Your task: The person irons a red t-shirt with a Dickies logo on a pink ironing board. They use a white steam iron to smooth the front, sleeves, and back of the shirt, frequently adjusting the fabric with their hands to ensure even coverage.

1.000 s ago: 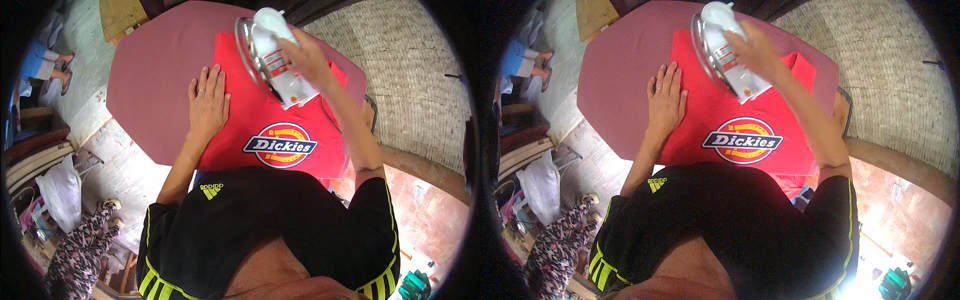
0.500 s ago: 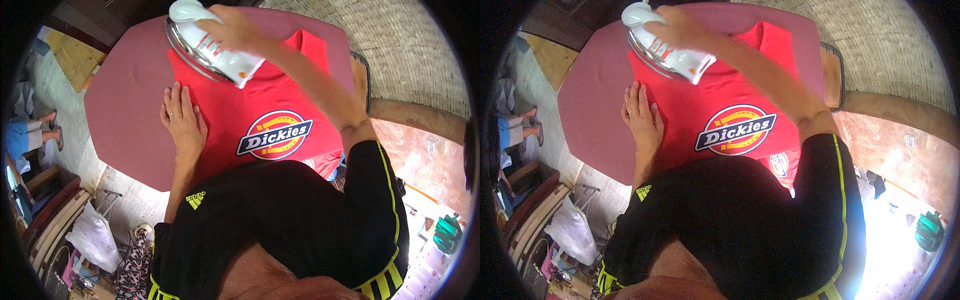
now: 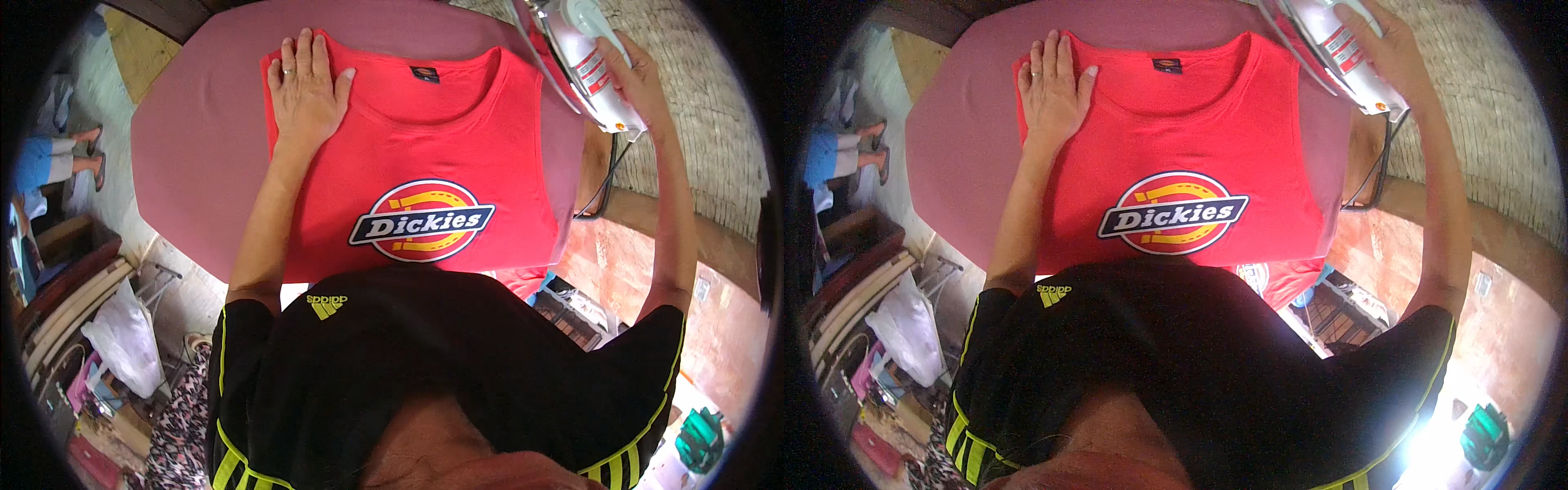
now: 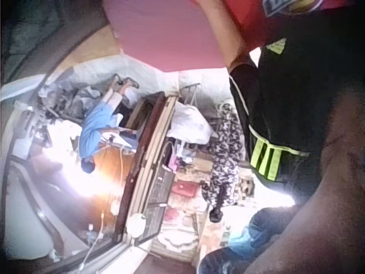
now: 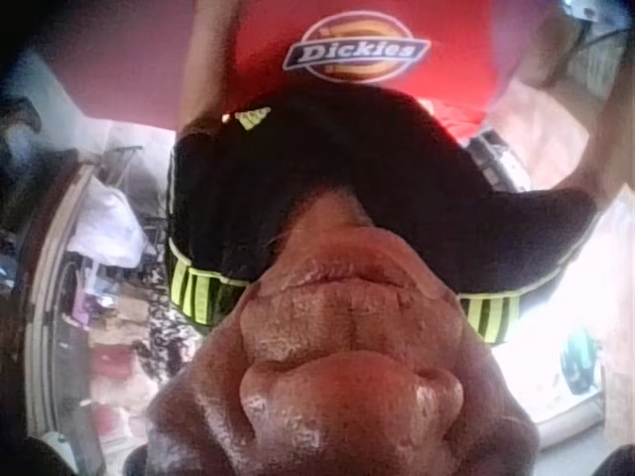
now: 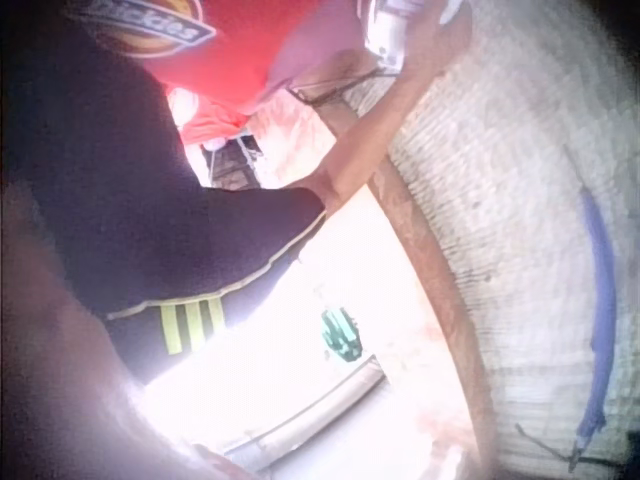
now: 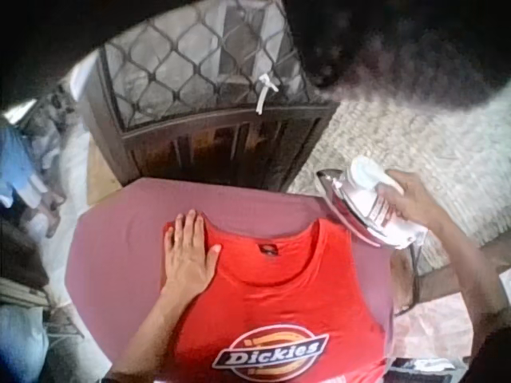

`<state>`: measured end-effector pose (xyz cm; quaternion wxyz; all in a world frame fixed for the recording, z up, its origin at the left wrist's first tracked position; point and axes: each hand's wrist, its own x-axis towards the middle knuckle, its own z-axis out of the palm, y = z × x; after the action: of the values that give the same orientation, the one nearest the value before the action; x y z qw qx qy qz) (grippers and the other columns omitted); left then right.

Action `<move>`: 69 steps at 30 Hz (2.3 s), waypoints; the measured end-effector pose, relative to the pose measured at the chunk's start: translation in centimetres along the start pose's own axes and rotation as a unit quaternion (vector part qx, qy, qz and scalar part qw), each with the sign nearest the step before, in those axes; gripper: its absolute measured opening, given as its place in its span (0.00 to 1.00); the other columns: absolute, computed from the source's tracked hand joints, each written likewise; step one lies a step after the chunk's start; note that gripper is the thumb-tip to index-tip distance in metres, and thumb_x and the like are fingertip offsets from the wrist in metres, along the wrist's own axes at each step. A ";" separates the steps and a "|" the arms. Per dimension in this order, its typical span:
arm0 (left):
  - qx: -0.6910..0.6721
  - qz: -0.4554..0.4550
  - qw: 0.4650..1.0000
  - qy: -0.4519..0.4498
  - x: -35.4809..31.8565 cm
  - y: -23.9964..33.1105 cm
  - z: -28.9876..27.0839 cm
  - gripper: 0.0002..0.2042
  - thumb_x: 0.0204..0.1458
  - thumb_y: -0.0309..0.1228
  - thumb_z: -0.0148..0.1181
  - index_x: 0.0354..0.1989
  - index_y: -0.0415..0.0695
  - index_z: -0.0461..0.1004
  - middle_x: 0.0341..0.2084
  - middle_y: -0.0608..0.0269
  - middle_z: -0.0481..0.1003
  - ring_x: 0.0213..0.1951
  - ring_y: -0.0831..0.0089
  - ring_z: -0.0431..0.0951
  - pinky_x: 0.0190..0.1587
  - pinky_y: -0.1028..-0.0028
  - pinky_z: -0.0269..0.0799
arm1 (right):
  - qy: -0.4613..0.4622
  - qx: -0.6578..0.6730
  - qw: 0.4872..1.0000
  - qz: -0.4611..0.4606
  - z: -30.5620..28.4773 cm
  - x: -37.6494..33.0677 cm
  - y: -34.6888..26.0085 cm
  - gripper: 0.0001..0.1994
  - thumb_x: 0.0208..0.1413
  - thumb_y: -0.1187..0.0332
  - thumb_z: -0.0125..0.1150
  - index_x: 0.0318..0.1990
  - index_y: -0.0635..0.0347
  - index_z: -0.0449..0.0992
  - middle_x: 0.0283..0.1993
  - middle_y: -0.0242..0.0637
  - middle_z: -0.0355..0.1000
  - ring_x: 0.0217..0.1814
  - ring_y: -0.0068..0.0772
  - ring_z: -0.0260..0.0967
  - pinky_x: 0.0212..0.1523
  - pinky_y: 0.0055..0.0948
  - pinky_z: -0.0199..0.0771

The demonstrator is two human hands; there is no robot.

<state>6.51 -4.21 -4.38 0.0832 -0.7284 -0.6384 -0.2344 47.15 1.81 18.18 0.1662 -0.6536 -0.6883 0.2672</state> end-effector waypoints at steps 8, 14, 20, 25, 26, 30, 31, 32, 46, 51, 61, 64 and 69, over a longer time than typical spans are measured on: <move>0.006 0.008 0.999 0.030 0.2 0.4 -0.3 0.27 0.64 0.47 0.46 0.67 0.45 0.62 0.67 0.52 0.62 0.68 0.50 0.60 0.68 0.51 0.52 | -0.144 -0.038 0.976 -0.158 8.8 1.0 1.0 0.16 0.63 0.55 0.59 0.47 0.59 0.76 0.30 0.28 0.72 0.32 0.17 0.66 0.34 0.23 0.70; 0.006 -0.023 1.000 -0.007 -0.2 0.9 -1.7 0.27 0.64 0.44 0.46 0.68 0.41 0.61 0.67 0.45 0.60 0.69 0.45 0.58 0.69 0.50 0.49 | -0.197 -0.107 0.945 -0.237 12.1 1.7 -7.0 0.18 0.63 0.58 0.56 0.50 0.65 0.75 0.34 0.39 0.78 0.34 0.30 0.74 0.35 0.32 0.74; -0.001 -0.025 1.000 -0.008 -0.2 0.9 -1.1 0.27 0.64 0.43 0.47 0.67 0.41 0.61 0.68 0.47 0.60 0.69 0.47 0.57 0.70 0.51 0.48 | -0.226 -0.036 0.955 -0.188 12.1 2.9 -3.7 0.26 0.64 0.50 0.54 0.58 0.63 0.72 0.38 0.40 0.78 0.35 0.23 0.72 0.37 0.26 0.73; -0.004 -0.030 0.999 -0.010 0.3 1.1 -1.4 0.27 0.63 0.42 0.48 0.67 0.40 0.61 0.68 0.47 0.60 0.69 0.48 0.57 0.70 0.52 0.48 | -0.223 -0.046 0.958 -0.174 12.5 3.7 -4.2 0.26 0.65 0.49 0.54 0.61 0.61 0.71 0.39 0.36 0.77 0.37 0.19 0.72 0.38 0.23 0.73; -0.009 -0.033 0.999 -0.007 0.3 1.1 -1.4 0.27 0.62 0.41 0.49 0.67 0.40 0.61 0.68 0.47 0.60 0.69 0.48 0.57 0.70 0.53 0.48 | -0.223 -0.046 0.958 -0.176 12.8 3.9 -4.8 0.26 0.65 0.49 0.54 0.61 0.61 0.71 0.39 0.36 0.77 0.37 0.19 0.72 0.38 0.24 0.74; -0.014 -0.029 0.999 -0.008 0.2 0.9 -1.5 0.27 0.62 0.41 0.49 0.67 0.40 0.61 0.67 0.46 0.60 0.69 0.47 0.57 0.69 0.52 0.49 | -0.241 -0.030 0.951 -0.190 13.7 4.0 -6.0 0.27 0.64 0.48 0.56 0.61 0.60 0.72 0.39 0.36 0.78 0.36 0.19 0.72 0.38 0.24 0.75; -0.015 -0.028 0.999 -0.005 0.1 0.8 -1.5 0.27 0.62 0.41 0.49 0.68 0.40 0.61 0.67 0.46 0.60 0.69 0.47 0.58 0.69 0.52 0.49 | -0.234 -0.018 0.954 -0.188 13.4 3.9 -5.4 0.27 0.64 0.48 0.56 0.61 0.61 0.71 0.39 0.36 0.78 0.36 0.19 0.72 0.38 0.23 0.75; -0.015 -0.028 0.999 -0.003 0.0 0.8 -1.6 0.27 0.62 0.40 0.49 0.68 0.40 0.61 0.67 0.46 0.60 0.69 0.47 0.58 0.69 0.52 0.49 | -0.228 -0.007 0.956 -0.185 13.3 3.8 -4.7 0.28 0.64 0.48 0.56 0.61 0.61 0.71 0.40 0.36 0.78 0.36 0.19 0.73 0.38 0.23 0.75; -0.027 0.012 0.998 0.053 0.2 -1.0 1.1 0.28 0.65 0.47 0.42 0.71 0.49 0.57 0.70 0.60 0.59 0.70 0.54 0.57 0.69 0.52 0.50 | -0.286 -0.159 0.917 -0.228 11.8 2.3 -7.4 0.23 0.63 0.49 0.57 0.48 0.63 0.74 0.38 0.52 0.76 0.40 0.48 0.76 0.41 0.40 0.73; -0.020 -0.014 0.999 0.027 0.4 -0.7 0.8 0.29 0.65 0.47 0.43 0.71 0.47 0.56 0.70 0.57 0.58 0.71 0.54 0.54 0.69 0.53 0.49 | -0.124 -0.127 0.962 -0.208 7.1 -0.1 -3.3 0.21 0.62 0.52 0.58 0.46 0.64 0.74 0.35 0.52 0.76 0.38 0.49 0.76 0.40 0.42 0.74; -0.023 -0.026 0.999 0.000 0.9 0.4 -0.5 0.30 0.64 0.50 0.45 0.70 0.45 0.57 0.69 0.53 0.58 0.70 0.52 0.55 0.69 0.53 0.48 | 0.114 0.003 0.989 0.097 5.9 -10.6 5.2 0.19 0.65 0.53 0.54 0.49 0.60 0.75 0.17 0.22 0.58 0.14 0.15 0.53 0.15 0.22 0.52; -0.041 -0.024 0.999 0.001 1.0 0.4 -0.5 0.30 0.63 0.50 0.47 0.69 0.46 0.58 0.69 0.53 0.58 0.70 0.53 0.56 0.68 0.51 0.49 | 0.189 -0.076 0.976 -0.078 8.8 -9.5 7.7 0.16 0.66 0.57 0.54 0.44 0.63 0.76 0.19 0.32 0.64 0.18 0.28 0.59 0.21 0.29 0.61; -0.074 0.060 0.992 0.084 2.0 2.8 -1.8 0.24 0.59 0.45 0.56 0.61 0.48 0.70 0.62 0.51 0.66 0.63 0.54 0.66 0.63 0.51 0.58 | 0.236 -0.136 0.949 -0.157 10.2 -4.6 7.0 0.18 0.67 0.58 0.51 0.53 0.65 0.73 0.40 0.51 0.75 0.35 0.42 0.73 0.39 0.37 0.73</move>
<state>8.93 -3.63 -1.38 0.0964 -0.7476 -0.5651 -0.3355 47.33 -4.20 6.51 0.2728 -0.5984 -0.7531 -0.0200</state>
